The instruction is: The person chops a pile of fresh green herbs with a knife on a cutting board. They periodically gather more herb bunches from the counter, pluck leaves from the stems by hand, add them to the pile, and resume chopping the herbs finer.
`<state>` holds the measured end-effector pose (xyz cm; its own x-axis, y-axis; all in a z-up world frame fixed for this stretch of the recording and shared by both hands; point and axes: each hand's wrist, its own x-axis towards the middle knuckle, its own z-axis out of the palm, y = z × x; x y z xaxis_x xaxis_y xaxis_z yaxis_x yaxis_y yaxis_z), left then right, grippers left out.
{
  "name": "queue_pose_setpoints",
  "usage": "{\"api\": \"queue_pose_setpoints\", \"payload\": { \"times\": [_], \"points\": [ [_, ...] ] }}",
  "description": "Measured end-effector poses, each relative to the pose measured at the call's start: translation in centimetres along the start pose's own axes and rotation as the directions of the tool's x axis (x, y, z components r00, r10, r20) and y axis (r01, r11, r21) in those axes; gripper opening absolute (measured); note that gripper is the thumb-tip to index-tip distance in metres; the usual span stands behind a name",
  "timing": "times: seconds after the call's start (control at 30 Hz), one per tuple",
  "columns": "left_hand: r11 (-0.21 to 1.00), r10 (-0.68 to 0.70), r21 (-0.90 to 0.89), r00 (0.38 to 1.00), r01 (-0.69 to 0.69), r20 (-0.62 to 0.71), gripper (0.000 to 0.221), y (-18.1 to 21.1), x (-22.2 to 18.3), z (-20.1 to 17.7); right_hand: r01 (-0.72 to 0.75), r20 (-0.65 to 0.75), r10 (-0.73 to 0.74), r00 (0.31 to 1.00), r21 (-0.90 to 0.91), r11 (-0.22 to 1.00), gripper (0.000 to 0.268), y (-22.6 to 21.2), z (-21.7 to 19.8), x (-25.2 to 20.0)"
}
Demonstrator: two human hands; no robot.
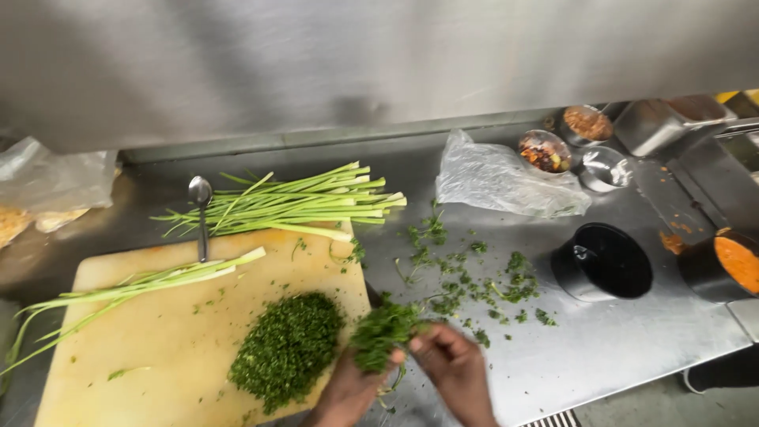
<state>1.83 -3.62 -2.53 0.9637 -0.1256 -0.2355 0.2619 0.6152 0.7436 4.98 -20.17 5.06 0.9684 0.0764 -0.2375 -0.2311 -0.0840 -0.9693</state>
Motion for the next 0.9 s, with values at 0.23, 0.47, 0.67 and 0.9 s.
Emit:
{"api": "queue_pose_setpoints", "payload": {
  "times": [0.23,0.47,0.67,0.9],
  "points": [
    [0.507,0.229,0.86,0.97,-0.051,-0.078,0.044,1.8,-3.2,-2.5,0.353,0.116,-0.334,0.935,-0.244,0.903,0.008,6.2,2.9,-4.4],
    [0.785,0.202,0.611,0.974,-0.101,-0.099,0.045,1.0,-3.6,-5.3,0.297,0.44,-0.189,0.878,-0.191,0.935,0.022,0.4,-0.3,-1.8],
    [0.969,-0.112,0.176,0.946,0.172,-0.305,0.029,3.4,-4.1,-4.9,0.583,0.36,-0.473,0.804,-0.633,0.51,0.02,1.3,-1.1,6.1],
    [0.979,-0.152,0.054,0.876,0.198,-0.457,0.054,6.6,-4.7,-0.9,0.645,0.477,-0.503,0.721,-0.727,0.235,0.004,4.3,-0.2,8.2]
  ]
}}
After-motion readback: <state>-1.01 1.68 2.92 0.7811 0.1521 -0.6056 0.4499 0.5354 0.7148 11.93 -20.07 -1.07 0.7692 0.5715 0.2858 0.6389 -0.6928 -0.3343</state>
